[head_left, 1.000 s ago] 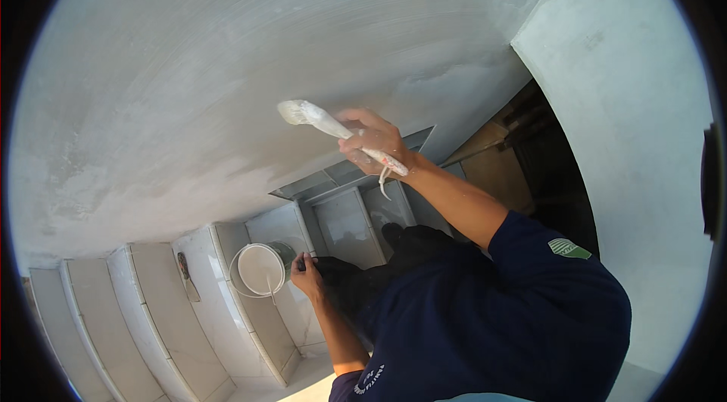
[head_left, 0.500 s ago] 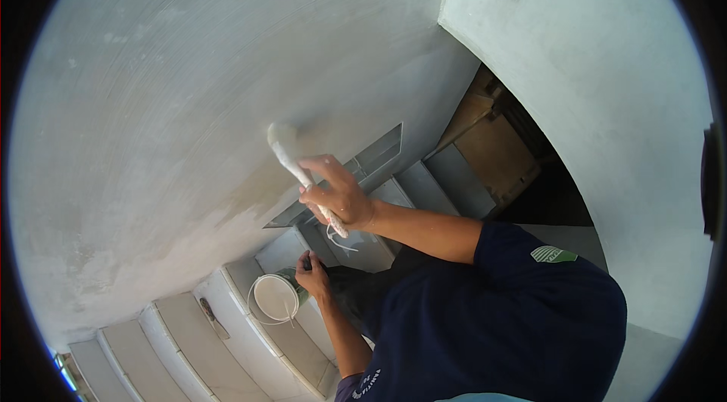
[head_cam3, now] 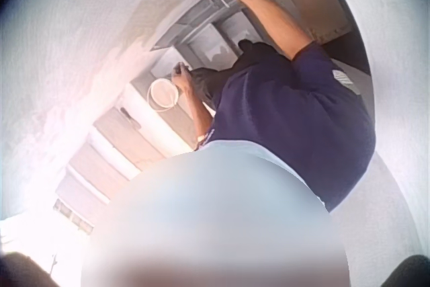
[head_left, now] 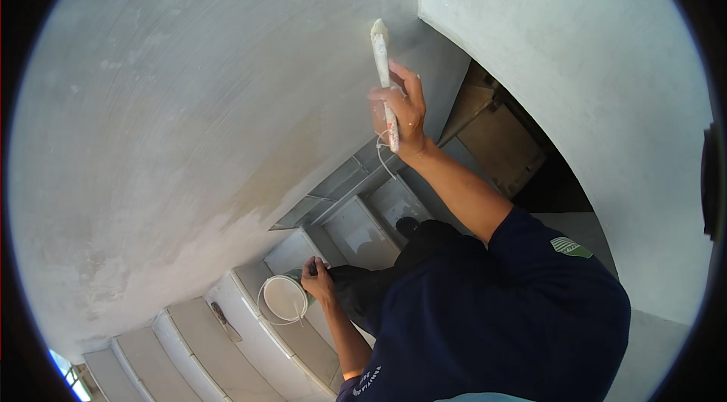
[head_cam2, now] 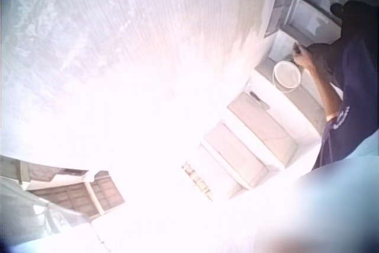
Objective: Painting a ceiling with white paint and a brush while standing on a stairwell.
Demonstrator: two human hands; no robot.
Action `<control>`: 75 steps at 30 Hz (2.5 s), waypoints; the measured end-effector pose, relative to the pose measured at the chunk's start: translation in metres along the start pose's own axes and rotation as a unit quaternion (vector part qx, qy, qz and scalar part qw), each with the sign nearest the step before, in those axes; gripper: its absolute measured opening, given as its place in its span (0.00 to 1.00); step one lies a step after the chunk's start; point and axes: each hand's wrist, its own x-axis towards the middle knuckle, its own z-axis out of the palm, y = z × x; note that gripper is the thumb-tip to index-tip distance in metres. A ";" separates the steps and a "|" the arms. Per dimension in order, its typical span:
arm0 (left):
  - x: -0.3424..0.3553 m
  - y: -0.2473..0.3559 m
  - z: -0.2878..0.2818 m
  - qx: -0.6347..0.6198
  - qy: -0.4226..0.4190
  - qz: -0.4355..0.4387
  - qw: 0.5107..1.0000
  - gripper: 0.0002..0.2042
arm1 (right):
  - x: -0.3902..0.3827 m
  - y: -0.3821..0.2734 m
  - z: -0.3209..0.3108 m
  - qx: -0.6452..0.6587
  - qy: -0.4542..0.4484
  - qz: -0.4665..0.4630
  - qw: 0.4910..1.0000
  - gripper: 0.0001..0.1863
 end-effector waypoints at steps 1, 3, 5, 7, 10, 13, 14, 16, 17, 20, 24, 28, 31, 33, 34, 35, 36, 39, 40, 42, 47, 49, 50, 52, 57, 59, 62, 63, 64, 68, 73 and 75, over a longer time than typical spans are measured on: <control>-0.003 0.002 -0.001 0.000 0.007 0.000 1.000 0.14 | -0.006 -0.033 0.018 0.017 -0.004 0.019 1.000 0.11; -0.007 0.006 -0.005 0.003 0.004 0.018 1.000 0.13 | -0.023 -0.110 0.044 0.104 -0.066 0.022 0.992 0.07; -0.005 0.009 -0.012 0.004 0.009 0.028 1.000 0.13 | -0.032 -0.177 0.064 0.280 -0.168 -0.057 0.943 0.10; 0.005 0.009 -0.017 0.014 -0.022 0.083 0.996 0.13 | -0.032 -0.221 0.089 0.351 -0.197 -0.102 0.910 0.08; 0.008 0.017 -0.020 -0.011 0.016 0.064 0.998 0.13 | -0.016 -0.199 0.105 0.450 -0.259 -0.039 0.854 0.05; 0.014 0.016 -0.040 0.007 0.034 0.015 0.999 0.14 | 0.017 -0.129 0.074 0.412 -0.215 0.014 0.885 0.09; 0.015 0.010 -0.051 0.008 0.034 0.012 0.999 0.14 | 0.019 -0.109 0.049 0.367 -0.216 0.045 0.904 0.08; 0.011 -0.006 -0.073 -0.002 0.043 0.010 0.999 0.13 | 0.015 -0.068 0.003 0.244 -0.129 0.041 0.960 0.03; 0.010 -0.019 -0.087 -0.005 0.048 0.011 0.999 0.13 | 0.011 -0.054 -0.010 0.189 -0.085 0.022 0.978 0.02; 0.019 -0.049 -0.116 -0.102 0.055 -0.032 0.993 0.11 | 0.014 -0.048 -0.020 -0.004 0.039 0.009 0.999 0.07; 0.020 -0.073 -0.138 -0.281 0.017 -0.170 0.945 0.10 | -0.003 -0.123 0.046 -0.026 0.017 -0.034 0.999 0.06; 0.018 -0.098 -0.159 -0.377 0.065 -0.246 0.891 0.09 | -0.074 -0.264 0.133 0.086 -0.075 -0.048 0.992 0.07; 0.018 -0.107 -0.163 -0.400 0.082 -0.236 0.882 0.09 | -0.107 -0.344 0.177 0.327 -0.197 -0.071 0.922 0.10; 0.023 -0.103 -0.163 -0.413 0.085 -0.220 0.880 0.09 | -0.106 -0.371 0.204 0.422 -0.247 -0.086 0.868 0.11; 0.030 -0.096 -0.164 -0.407 0.085 -0.210 0.885 0.09 | -0.099 -0.368 0.213 0.422 -0.247 -0.089 0.868 0.11; 0.036 -0.088 -0.163 -0.401 0.082 -0.200 0.890 0.09 | -0.090 -0.362 0.222 0.447 -0.269 -0.097 0.848 0.12; 0.042 -0.084 -0.163 -0.402 0.082 -0.198 0.890 0.09 | -0.082 -0.358 0.230 0.472 -0.290 -0.106 0.825 0.12; 0.047 -0.082 -0.167 -0.392 0.085 -0.194 0.895 0.10 | -0.060 -0.292 0.193 0.448 -0.287 -0.014 0.846 0.06; 0.045 -0.083 -0.167 -0.386 0.081 -0.199 0.897 0.10 | -0.058 -0.258 0.171 0.432 -0.243 -0.025 0.868 0.05; 0.036 -0.089 -0.170 -0.382 0.081 -0.205 0.898 0.10 | -0.055 -0.196 0.113 0.328 -0.181 -0.018 0.927 0.04; 0.014 -0.110 -0.183 -0.358 0.086 -0.208 0.906 0.09 | -0.030 -0.123 0.009 0.071 -0.034 -0.013 0.997 0.04; 0.010 -0.113 -0.183 -0.355 0.105 -0.212 0.904 0.09 | -0.006 -0.132 0.016 0.008 0.032 -0.003 0.999 0.02; 0.007 -0.111 -0.182 -0.354 0.097 -0.210 0.906 0.09 | 0.007 -0.152 0.032 0.000 0.050 -0.015 0.999 0.01; 0.001 -0.105 -0.175 -0.355 0.097 -0.205 0.907 0.09 | 0.013 -0.189 0.070 0.063 0.033 -0.012 0.997 0.04; -0.010 -0.089 -0.155 -0.334 0.086 -0.192 0.919 0.11 | -0.016 -0.333 0.136 0.208 -0.144 -0.047 0.966 0.09; -0.016 -0.086 -0.154 -0.323 0.118 -0.199 0.918 0.11 | -0.029 -0.384 0.155 0.338 -0.208 -0.086 0.914 0.08; -0.021 -0.076 -0.148 -0.315 0.111 -0.194 0.922 0.11 | -0.034 -0.398 0.178 0.422 -0.276 -0.098 0.858 0.11; -0.021 -0.078 -0.149 -0.315 0.114 -0.197 0.921 0.11 | -0.032 -0.392 0.182 0.479 -0.264 -0.059 0.835 0.11; -0.020 -0.080 -0.151 -0.326 0.117 -0.192 0.918 0.11 | -0.024 -0.387 0.185 0.534 -0.249 -0.020 0.807 0.11; -0.013 -0.091 -0.166 -0.332 0.130 -0.189 0.915 0.11 | 0.012 -0.275 0.140 0.479 -0.236 0.004 0.845 0.06; -0.003 -0.099 -0.183 -0.342 0.121 -0.175 0.915 0.10 | 0.026 -0.132 0.007 0.171 -0.056 0.003 0.984 0.05; -0.005 -0.100 -0.194 -0.327 0.114 -0.174 0.922 0.10 | 0.019 -0.110 -0.026 0.125 0.050 0.057 0.989 0.05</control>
